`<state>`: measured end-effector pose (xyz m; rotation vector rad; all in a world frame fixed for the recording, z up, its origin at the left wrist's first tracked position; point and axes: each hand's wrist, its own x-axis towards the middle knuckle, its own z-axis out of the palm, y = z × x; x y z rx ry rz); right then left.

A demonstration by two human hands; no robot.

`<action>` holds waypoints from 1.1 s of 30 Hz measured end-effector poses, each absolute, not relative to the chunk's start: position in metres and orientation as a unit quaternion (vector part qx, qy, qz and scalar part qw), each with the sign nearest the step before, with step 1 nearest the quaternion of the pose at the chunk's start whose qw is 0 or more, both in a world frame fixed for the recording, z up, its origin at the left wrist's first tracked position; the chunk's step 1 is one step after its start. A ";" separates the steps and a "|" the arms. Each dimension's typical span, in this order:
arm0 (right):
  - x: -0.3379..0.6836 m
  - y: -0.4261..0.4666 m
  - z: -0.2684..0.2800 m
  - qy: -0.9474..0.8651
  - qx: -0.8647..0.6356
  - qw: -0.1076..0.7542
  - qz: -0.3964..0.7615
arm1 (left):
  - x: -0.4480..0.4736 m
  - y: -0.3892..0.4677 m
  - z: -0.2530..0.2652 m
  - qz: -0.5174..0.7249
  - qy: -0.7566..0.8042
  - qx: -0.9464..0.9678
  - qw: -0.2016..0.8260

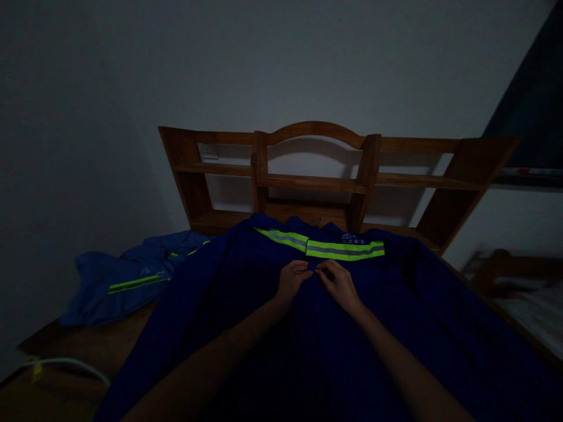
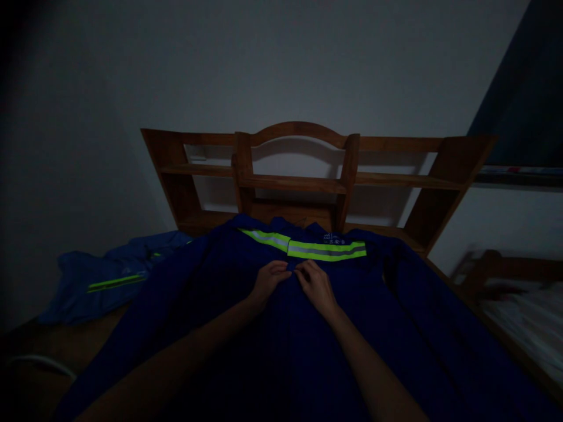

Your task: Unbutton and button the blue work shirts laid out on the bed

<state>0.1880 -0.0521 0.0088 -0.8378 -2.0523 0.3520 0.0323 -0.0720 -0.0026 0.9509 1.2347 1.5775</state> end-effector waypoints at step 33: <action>0.191 -0.040 -0.004 -0.832 -0.349 0.408 0.140 | 0.025 -0.061 -0.014 0.591 0.489 0.466 0.440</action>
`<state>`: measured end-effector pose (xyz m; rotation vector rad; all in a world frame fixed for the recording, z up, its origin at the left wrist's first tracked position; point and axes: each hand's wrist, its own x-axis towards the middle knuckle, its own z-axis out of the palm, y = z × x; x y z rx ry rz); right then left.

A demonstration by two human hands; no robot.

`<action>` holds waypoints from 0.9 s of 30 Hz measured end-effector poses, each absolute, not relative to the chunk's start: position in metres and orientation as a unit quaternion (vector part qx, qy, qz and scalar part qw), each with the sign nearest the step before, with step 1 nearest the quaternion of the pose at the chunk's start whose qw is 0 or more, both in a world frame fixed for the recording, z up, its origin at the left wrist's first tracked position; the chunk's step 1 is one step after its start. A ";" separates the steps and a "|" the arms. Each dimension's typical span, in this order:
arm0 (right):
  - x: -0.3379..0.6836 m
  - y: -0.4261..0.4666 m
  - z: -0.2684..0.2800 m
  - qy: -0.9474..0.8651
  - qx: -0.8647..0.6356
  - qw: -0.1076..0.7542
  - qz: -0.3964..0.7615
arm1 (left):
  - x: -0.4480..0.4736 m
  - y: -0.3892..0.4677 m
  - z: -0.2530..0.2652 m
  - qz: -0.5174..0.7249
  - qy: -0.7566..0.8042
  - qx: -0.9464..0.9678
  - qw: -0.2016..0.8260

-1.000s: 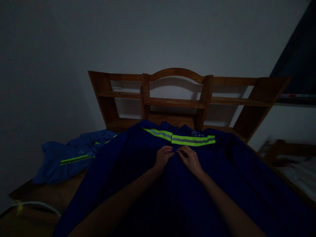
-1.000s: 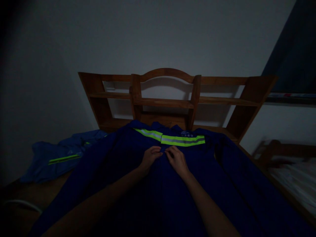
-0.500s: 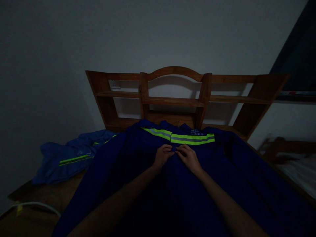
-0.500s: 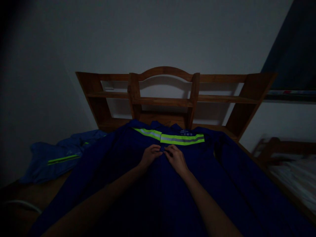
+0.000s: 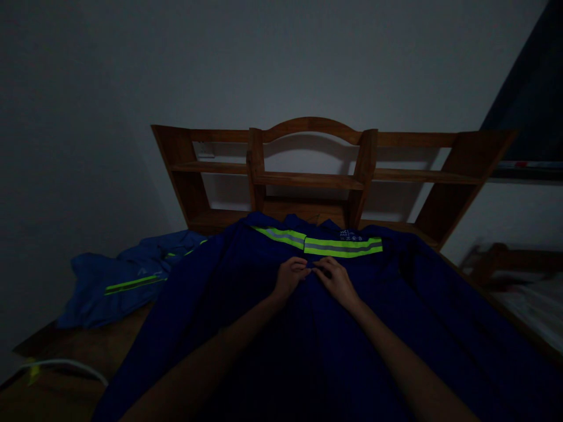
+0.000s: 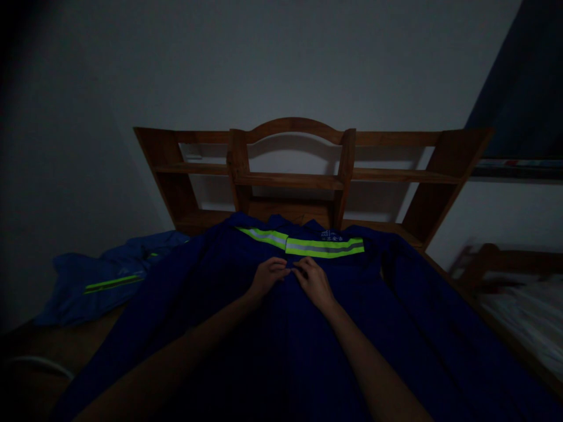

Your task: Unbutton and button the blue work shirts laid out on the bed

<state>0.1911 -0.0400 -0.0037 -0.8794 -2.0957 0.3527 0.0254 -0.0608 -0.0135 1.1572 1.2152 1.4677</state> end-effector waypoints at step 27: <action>0.194 -0.026 -0.014 -0.805 -0.406 0.377 0.210 | -0.002 -0.078 0.024 0.110 0.376 0.707 0.589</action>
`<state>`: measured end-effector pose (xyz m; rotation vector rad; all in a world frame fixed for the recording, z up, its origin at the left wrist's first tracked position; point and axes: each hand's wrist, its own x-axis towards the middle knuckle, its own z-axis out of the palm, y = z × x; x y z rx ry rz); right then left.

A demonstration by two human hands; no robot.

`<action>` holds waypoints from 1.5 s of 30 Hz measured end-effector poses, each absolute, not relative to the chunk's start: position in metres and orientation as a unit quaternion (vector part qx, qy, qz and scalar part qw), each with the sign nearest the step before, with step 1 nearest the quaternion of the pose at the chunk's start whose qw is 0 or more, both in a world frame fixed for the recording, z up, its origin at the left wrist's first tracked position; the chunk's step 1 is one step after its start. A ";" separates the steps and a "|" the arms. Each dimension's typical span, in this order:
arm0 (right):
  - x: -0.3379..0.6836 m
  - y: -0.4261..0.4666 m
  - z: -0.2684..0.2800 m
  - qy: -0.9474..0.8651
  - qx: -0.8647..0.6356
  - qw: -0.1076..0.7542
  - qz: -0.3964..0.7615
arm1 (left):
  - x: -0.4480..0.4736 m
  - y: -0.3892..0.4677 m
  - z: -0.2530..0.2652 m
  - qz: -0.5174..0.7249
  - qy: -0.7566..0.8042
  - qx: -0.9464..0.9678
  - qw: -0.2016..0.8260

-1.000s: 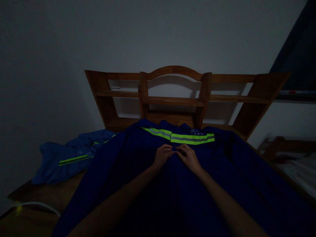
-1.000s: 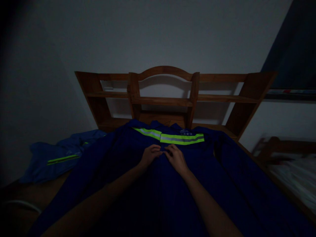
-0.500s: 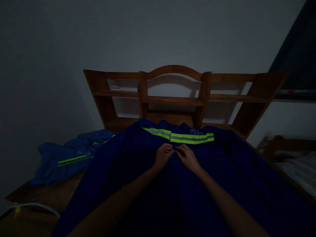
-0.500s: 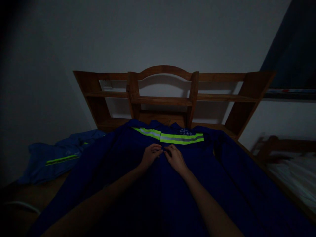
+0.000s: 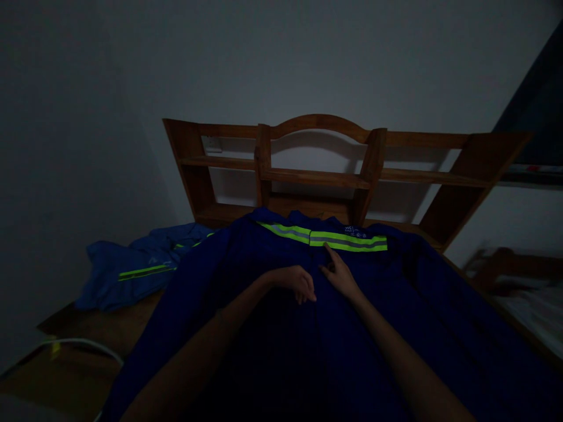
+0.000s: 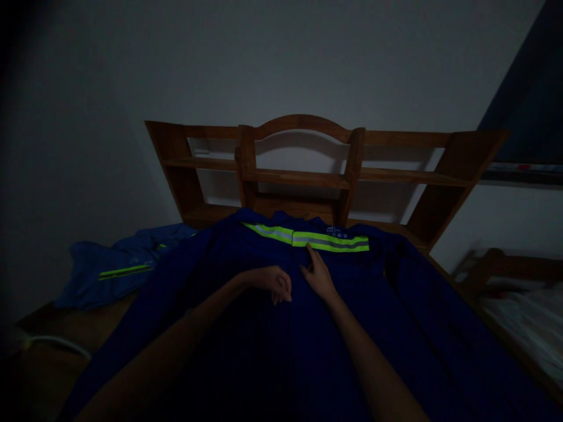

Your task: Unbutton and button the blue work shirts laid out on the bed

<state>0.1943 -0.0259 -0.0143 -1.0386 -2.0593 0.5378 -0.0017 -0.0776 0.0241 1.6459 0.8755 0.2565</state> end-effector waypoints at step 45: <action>0.215 -0.108 0.041 -0.906 -0.298 0.199 0.224 | 0.002 -0.110 0.006 0.289 0.411 0.799 0.330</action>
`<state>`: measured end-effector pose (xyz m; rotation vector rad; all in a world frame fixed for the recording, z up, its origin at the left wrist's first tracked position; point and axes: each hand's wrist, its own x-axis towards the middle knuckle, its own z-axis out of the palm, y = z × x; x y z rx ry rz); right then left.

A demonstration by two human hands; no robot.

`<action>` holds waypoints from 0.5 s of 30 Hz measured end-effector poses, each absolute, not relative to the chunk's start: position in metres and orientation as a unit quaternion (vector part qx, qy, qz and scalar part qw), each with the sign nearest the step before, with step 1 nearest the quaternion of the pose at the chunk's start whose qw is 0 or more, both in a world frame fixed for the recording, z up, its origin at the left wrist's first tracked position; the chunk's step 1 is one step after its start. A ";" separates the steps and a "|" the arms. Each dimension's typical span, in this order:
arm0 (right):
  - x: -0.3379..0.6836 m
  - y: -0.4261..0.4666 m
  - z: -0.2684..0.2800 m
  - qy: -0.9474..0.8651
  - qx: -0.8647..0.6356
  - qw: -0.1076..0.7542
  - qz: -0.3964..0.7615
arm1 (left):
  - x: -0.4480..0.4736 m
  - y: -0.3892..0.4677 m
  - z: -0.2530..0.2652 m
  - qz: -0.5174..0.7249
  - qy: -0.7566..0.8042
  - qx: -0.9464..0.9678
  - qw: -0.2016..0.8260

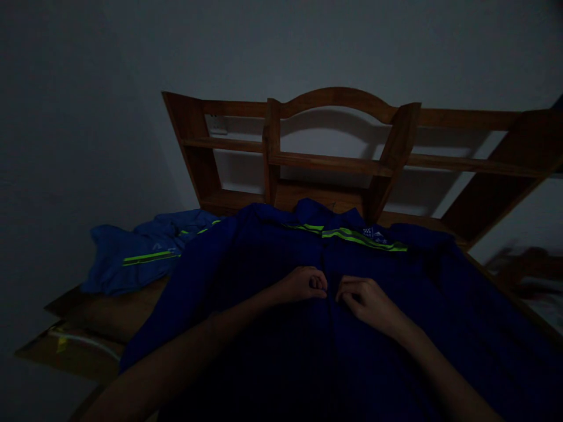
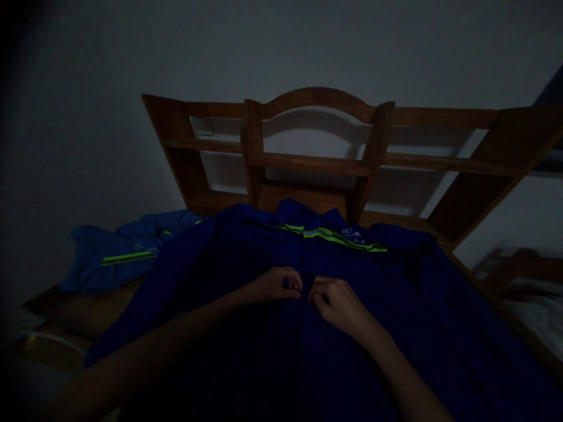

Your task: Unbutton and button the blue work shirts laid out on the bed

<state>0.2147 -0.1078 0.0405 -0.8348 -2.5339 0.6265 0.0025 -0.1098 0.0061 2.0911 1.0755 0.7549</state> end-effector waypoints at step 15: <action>0.221 -0.105 0.040 -0.911 -0.290 0.215 0.198 | -0.001 -0.109 0.010 0.284 0.378 0.814 0.337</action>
